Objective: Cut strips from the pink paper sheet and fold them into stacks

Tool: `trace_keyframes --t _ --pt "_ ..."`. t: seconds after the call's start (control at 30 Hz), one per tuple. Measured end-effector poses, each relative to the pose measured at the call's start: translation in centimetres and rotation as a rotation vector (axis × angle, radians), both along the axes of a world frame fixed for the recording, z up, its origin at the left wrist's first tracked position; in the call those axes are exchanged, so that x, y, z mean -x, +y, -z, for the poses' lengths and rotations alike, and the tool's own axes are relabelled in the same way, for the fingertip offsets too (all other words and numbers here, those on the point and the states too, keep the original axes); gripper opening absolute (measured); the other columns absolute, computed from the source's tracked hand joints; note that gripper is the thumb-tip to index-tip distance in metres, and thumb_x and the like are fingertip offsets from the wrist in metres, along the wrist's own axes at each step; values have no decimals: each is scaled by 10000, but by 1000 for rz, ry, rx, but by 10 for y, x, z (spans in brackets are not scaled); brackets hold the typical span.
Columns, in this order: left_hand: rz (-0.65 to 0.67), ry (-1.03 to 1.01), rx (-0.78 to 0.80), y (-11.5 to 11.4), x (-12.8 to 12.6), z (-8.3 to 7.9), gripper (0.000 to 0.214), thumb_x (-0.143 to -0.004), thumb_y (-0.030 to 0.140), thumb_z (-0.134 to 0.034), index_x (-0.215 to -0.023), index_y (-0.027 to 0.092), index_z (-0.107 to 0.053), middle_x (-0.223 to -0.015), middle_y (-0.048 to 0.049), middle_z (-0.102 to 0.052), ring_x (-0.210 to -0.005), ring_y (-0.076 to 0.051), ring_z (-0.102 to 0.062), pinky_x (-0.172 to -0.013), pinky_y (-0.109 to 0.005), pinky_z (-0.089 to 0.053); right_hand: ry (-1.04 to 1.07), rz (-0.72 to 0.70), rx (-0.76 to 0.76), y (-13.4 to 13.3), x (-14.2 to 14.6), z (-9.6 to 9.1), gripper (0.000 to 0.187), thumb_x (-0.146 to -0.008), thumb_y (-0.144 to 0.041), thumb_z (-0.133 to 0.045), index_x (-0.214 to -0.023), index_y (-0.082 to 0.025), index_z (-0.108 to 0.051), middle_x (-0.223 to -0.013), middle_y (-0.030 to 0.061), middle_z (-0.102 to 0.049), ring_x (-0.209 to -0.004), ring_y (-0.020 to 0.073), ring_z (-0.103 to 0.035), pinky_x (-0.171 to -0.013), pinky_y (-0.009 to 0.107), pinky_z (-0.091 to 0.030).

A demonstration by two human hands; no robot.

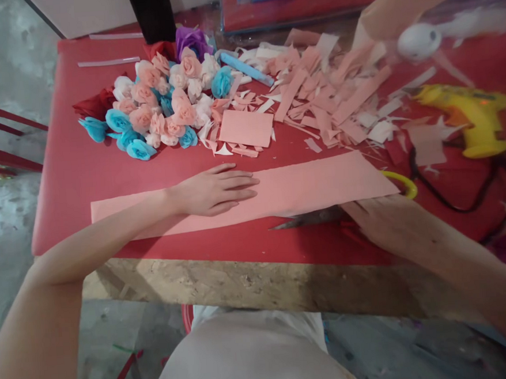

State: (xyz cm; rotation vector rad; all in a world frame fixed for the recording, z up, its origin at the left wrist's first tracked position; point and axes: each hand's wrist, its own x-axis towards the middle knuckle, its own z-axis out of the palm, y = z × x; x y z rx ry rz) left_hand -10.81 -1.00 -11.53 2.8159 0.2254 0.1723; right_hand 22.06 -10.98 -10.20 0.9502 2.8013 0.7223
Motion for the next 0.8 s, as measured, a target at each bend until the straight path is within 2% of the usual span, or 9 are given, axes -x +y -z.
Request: trace_keyframes --t 0.2,0.37,0.47,0.53,0.67,0.8 --pt "-2 4 -1 -1 0 0 410 -950 290 -296 -1311 200 -465 -1391 -98 -460 -1318 -184 -387 -1124 -412 -228 -50 38 61 1 9 -7 281 -796 -11 -368 -930 -67 -609 -817 165 -681 -703 218 -616 -638 309 -408" --pt "0 14 -1 0 0 0 414 -949 297 -291 -1314 205 -462 -1399 -94 -451 -1323 -180 -379 -1123 -412 -227 -92 34 60 5 10 -8 315 -815 -50 -372 -1025 -54 -607 -1041 197 -652 -922 257 -586 -771 376 -413" --pt "1 -5 -19 0 0 0 403 -951 300 -300 -1302 200 -472 -1391 -93 -461 -1319 -174 -385 -1123 -402 -227 -58 74 129 3 2 0 331 -803 -72 -371 -1047 -73 -594 -1068 202 -637 -942 274 -573 -748 380 -425" --pt "9 -7 -22 0 0 0 404 -945 277 -300 -1301 191 -471 -1393 -97 -459 -1316 -179 -389 -1118 -406 -234 -7 88 163 1 -5 5 341 -792 -85 -378 -1071 -76 -575 -1035 199 -641 -905 265 -581 -729 365 -434" --pt "26 24 -10 1 1 0 445 -911 210 -279 -1323 185 -443 -1414 -101 -429 -1329 -189 -367 -1113 -422 -235 50 45 150 1 -9 8 330 -799 -107 -362 -1057 -51 -559 -924 192 -647 -879 259 -584 -803 382 -434" --pt "19 34 -11 0 1 0 455 -902 209 -280 -1329 189 -436 -1414 -101 -429 -1332 -185 -361 -1115 -418 -229 70 29 156 4 2 7 271 -841 -117 -324 -931 -82 -578 -742 126 -615 -693 225 -564 -659 331 -425"
